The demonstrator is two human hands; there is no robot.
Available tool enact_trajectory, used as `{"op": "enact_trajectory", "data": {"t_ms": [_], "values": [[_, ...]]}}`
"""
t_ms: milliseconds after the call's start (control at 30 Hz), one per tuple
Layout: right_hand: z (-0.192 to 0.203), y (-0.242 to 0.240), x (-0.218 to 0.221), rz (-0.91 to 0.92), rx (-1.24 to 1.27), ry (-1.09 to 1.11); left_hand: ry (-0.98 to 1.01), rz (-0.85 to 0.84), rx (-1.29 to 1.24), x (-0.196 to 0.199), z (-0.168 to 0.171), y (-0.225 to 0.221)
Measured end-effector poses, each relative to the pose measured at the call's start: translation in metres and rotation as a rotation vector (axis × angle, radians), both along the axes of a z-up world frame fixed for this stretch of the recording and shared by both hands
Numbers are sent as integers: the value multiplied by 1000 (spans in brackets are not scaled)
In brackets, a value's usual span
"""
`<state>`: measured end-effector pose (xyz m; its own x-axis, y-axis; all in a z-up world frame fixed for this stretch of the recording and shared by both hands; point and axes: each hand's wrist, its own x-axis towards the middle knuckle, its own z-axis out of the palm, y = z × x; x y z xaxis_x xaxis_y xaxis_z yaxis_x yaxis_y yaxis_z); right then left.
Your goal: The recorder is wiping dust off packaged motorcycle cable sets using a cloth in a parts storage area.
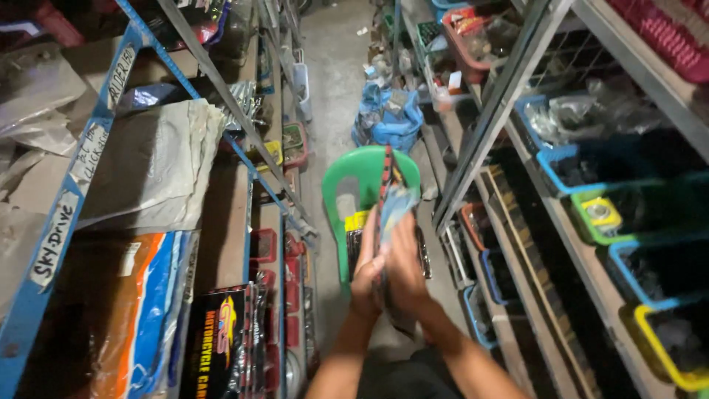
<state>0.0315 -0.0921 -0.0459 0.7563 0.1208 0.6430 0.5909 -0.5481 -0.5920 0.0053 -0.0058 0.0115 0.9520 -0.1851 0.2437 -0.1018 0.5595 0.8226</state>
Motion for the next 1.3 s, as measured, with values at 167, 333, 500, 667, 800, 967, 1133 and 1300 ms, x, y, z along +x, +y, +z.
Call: {"op": "enact_trajectory", "data": {"t_ms": [167, 333, 500, 667, 800, 967, 1133, 1300], "values": [[11, -24, 15, 236, 372, 109, -65, 41, 131, 17, 8, -28], [1, -66, 93, 342, 574, 291, -42, 22, 267, 4, 27, -54], [-49, -76, 104, 572, 780, 380, 43, 91, 176, 19, 8, -75], [-24, -91, 59, 488, 111, 370, 24, 281, 306, 26, 14, -76], [-59, -85, 113, 299, -96, -179, 101, 210, 241, -3, 19, -80], [-20, -67, 109, 288, 510, 749, 89, 293, 72, 15, 3, -83], [16, -53, 52, 477, 326, 415, -23, 386, 305, 24, 1, -54], [13, -29, 65, 671, 776, 577, -37, 393, 436, 10, -7, -33]]}}
